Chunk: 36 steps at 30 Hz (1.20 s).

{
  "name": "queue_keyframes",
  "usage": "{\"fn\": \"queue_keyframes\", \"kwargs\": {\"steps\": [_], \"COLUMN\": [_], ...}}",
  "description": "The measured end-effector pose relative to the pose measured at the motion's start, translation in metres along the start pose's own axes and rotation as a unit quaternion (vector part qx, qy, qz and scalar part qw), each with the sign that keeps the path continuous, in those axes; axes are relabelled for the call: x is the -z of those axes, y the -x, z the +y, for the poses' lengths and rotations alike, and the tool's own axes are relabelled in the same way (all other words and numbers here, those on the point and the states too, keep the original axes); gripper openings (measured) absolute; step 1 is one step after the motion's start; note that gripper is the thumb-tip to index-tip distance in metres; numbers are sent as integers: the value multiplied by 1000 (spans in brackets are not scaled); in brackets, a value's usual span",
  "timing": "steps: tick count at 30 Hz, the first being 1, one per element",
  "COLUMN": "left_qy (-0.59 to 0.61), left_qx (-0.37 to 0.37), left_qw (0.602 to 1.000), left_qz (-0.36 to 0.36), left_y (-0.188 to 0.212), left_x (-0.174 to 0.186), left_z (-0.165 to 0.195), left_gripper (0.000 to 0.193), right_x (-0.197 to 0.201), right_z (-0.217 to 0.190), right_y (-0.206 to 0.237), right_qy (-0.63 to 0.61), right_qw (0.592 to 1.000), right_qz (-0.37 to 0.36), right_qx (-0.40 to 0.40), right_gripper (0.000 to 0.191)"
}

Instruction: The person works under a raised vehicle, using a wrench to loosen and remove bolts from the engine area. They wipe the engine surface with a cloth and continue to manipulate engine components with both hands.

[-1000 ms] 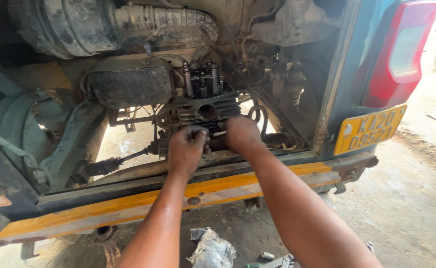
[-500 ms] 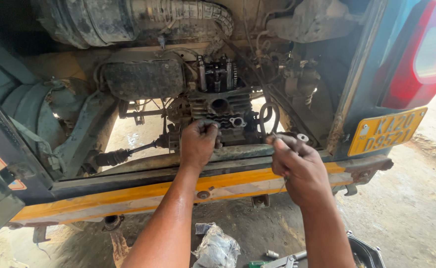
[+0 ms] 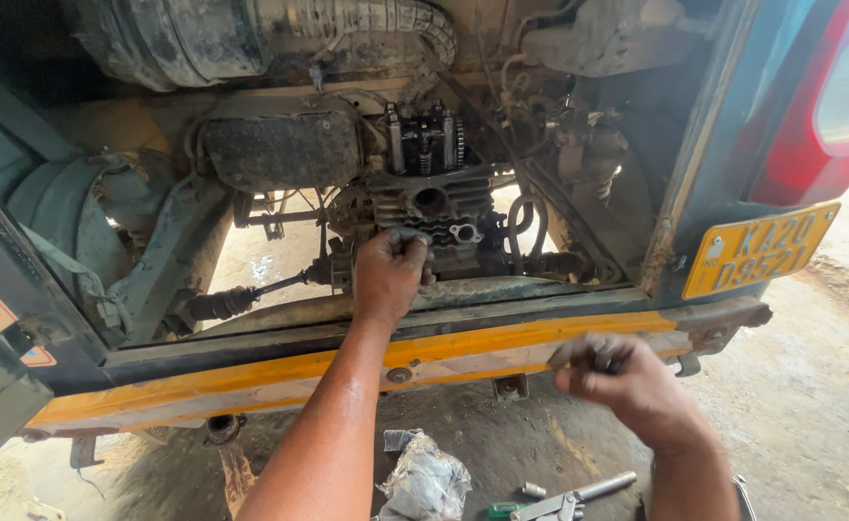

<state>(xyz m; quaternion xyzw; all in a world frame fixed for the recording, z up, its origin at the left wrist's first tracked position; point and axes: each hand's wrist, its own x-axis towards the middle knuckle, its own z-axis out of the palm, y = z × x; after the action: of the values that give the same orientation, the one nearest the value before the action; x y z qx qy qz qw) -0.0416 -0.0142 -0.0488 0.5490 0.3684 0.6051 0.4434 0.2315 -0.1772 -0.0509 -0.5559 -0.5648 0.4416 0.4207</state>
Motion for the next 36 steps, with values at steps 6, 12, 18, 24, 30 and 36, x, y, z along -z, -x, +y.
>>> {"fn": "queue_keyframes", "kwargs": {"steps": [6,12,18,24,30,36], "left_qy": [-11,-74,-30,-45,-159,-147], "left_qx": [0,-12,-19,-28,-79,-93], "left_qw": [1000,997,999,999,983,984], "left_qz": [2,2,5,3,41,37], "left_y": [0,5,2,5,13,12], "left_x": [-2,1,-2,-3,-8,-6], "left_z": [2,8,0,1,6,10], "left_gripper": [13,15,17,17,18,20], "right_x": [0,-4,-69,-99,-152,-222], "right_z": [15,108,300,335,288,299], "right_y": [-7,-32,-45,-13,-28,-16], "right_qy": [358,313,316,481,428,350], "right_qw": [917,913,902,823,890,903], "right_qz": [-32,-172,-100,-36,3,-174], "right_qx": [-171,-195,-275,-301,-156,-178], "right_gripper": [39,60,71,50,39,53]}}
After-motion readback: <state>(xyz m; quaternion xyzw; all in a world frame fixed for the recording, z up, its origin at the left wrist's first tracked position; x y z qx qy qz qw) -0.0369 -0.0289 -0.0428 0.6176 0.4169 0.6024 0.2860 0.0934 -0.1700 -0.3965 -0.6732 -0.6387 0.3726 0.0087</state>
